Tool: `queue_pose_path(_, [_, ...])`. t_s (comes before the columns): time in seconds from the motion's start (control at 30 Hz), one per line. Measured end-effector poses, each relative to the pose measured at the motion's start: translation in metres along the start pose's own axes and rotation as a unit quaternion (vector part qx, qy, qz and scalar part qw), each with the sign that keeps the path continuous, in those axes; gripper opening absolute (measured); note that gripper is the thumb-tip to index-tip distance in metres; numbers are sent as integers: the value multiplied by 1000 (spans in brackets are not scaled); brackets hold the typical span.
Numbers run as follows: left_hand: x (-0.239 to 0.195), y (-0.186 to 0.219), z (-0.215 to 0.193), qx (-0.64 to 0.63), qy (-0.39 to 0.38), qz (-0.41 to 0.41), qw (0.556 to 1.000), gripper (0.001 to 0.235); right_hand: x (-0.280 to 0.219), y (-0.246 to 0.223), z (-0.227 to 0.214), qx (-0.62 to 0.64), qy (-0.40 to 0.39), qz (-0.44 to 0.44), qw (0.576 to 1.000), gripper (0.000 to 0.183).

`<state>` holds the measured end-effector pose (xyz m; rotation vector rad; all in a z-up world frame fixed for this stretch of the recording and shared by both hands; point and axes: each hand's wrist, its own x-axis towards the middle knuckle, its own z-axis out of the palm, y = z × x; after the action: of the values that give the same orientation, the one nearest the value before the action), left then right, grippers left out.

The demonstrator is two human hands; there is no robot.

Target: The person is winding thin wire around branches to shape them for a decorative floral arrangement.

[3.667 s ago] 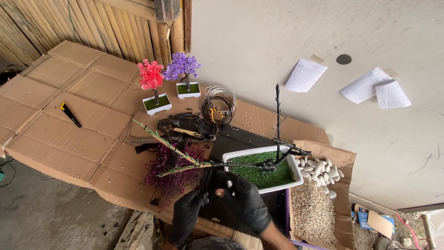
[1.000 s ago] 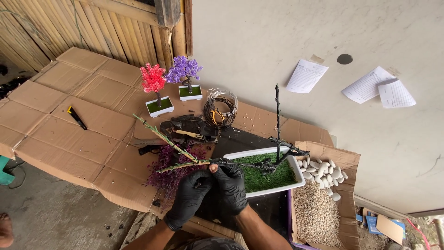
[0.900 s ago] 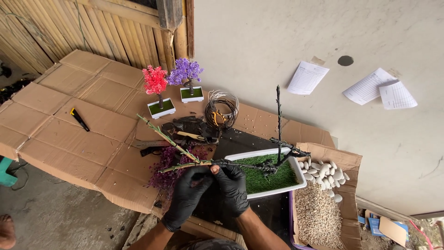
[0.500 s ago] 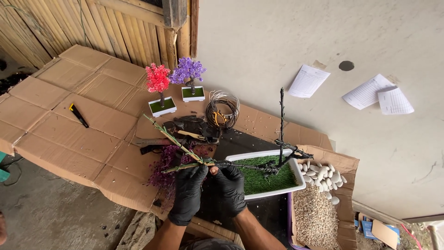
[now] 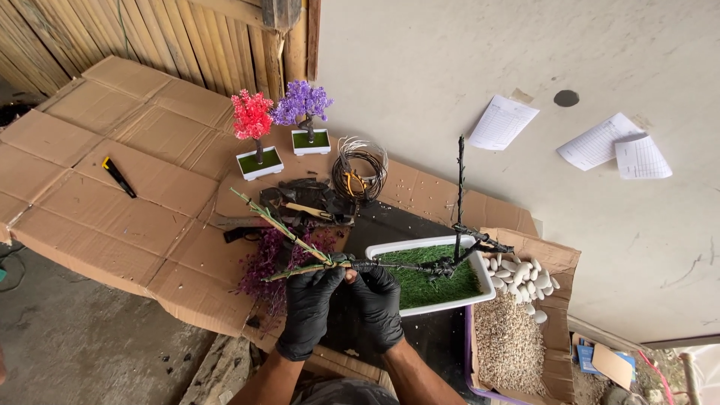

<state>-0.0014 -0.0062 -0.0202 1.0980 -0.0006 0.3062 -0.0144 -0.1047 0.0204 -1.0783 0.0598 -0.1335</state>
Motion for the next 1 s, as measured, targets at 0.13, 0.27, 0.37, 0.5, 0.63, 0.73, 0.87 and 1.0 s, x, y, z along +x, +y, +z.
queue_pose_path(0.13, [4,4,1,-23,-7,-29,999,11,-9,-9,8,-13,33,-2,999,9])
queue_pose_path(0.27, [6,-9,-7,-45,-10,-48,998,14,-15,-10,2,-238,31,-119,963,4])
queue_pose_path(0.37, [6,-10,-9,-16,-13,-47,999,15,-23,-10,-5,-330,28,-170,928,2])
queue_pose_path(0.5, [7,-23,-18,-5,-36,-55,998,24,-29,-11,-7,-336,26,-156,929,3])
queue_pose_path(0.63, [8,-30,-19,5,-33,-55,998,23,-35,-32,1,-333,20,-141,932,4])
queue_pose_path(0.73, [7,-80,-40,-13,-70,-52,996,33,-34,-55,12,-373,-19,-174,911,7])
queue_pose_path(0.87, [7,-80,-32,-67,-52,-9,996,43,-29,-78,17,-411,-59,-215,884,10])
queue_pose_path(1.0, [11,-5,2,-42,-54,1,998,19,-8,-103,25,-410,-109,-184,887,20])
